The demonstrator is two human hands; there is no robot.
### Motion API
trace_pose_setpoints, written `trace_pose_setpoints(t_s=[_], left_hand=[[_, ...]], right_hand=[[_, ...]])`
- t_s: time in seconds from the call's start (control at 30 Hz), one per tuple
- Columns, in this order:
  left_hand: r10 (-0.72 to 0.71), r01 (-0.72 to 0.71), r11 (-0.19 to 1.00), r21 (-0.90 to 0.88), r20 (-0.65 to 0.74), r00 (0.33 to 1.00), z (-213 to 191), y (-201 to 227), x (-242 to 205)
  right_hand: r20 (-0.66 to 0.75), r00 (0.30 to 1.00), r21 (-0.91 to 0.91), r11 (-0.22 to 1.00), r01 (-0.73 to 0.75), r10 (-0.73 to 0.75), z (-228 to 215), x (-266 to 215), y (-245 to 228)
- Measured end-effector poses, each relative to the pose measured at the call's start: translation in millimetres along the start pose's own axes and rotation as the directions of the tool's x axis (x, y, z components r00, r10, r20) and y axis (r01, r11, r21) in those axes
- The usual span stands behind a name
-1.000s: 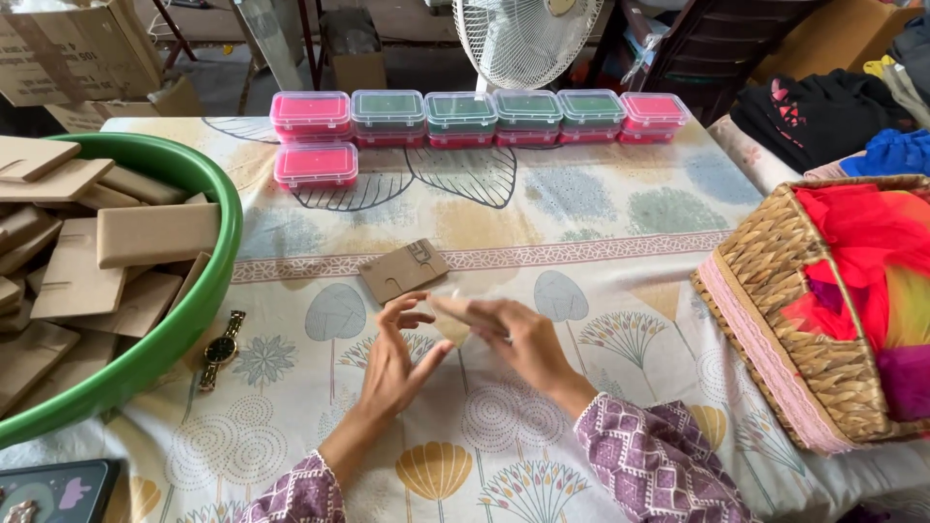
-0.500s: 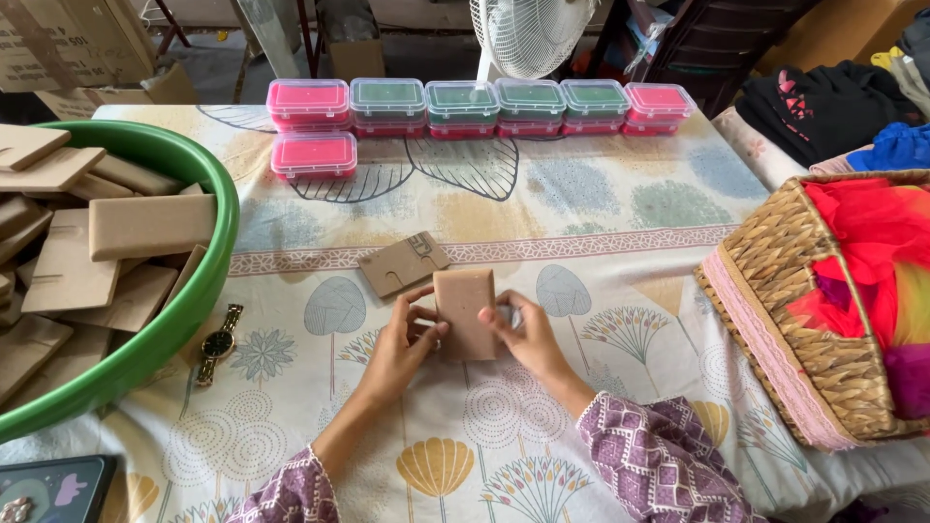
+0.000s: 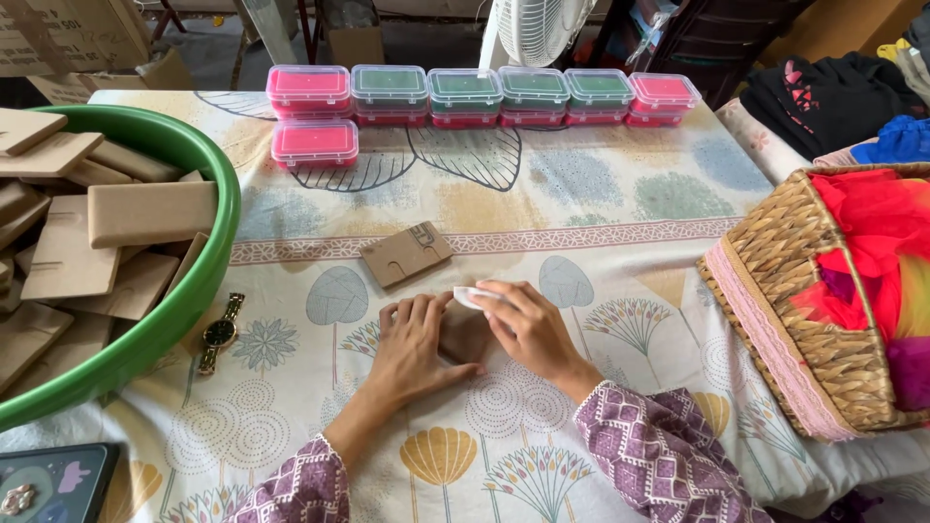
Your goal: The person wipes the exterior surfaces of small cardboard boxes using a white cloth, handling them one by one from a large green bowl and placing them back on the table.
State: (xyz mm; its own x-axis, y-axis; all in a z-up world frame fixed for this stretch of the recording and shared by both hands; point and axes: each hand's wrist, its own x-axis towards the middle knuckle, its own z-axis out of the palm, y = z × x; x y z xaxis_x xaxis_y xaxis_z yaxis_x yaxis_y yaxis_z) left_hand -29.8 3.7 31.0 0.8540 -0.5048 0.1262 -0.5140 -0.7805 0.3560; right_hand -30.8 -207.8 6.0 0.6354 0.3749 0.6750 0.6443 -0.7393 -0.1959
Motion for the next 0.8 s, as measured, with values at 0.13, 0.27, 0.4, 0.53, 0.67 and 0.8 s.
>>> trace_pose_setpoints(t_s=[0.13,0.27,0.4,0.53,0.67,0.8], left_hand=[[0.066,-0.077,0.988,-0.134,-0.081,0.995,28,-19,-1],[0.142,-0.178,0.971,-0.157,-0.218,0.966,29,-17,0],[0.021,-0.05,0.986,-0.161,-0.181,0.983,19,-12,0],[0.041,-0.073,0.986,-0.152,-0.207,0.978,19,-15,0],[0.056,-0.098,0.978,-0.182,-0.226,0.973,17,-13,-2],[0.042,-0.088,0.979,-0.183,-0.242,0.969,12,-13,-2]], right_hand=[[0.079,0.997,-0.114,0.993,-0.006,0.015,-10,1,17],[0.131,0.976,-0.051,0.985,-0.168,0.173,-7,-2,17],[0.286,0.958,0.01,1.0,-0.009,0.006,-1,0,-9],[0.257,0.964,0.007,0.998,0.07,-0.07,5,-2,12],[0.295,0.938,0.017,0.98,-0.198,0.185,-7,2,25],[0.373,0.921,0.051,0.989,-0.141,0.112,3,-3,3]])
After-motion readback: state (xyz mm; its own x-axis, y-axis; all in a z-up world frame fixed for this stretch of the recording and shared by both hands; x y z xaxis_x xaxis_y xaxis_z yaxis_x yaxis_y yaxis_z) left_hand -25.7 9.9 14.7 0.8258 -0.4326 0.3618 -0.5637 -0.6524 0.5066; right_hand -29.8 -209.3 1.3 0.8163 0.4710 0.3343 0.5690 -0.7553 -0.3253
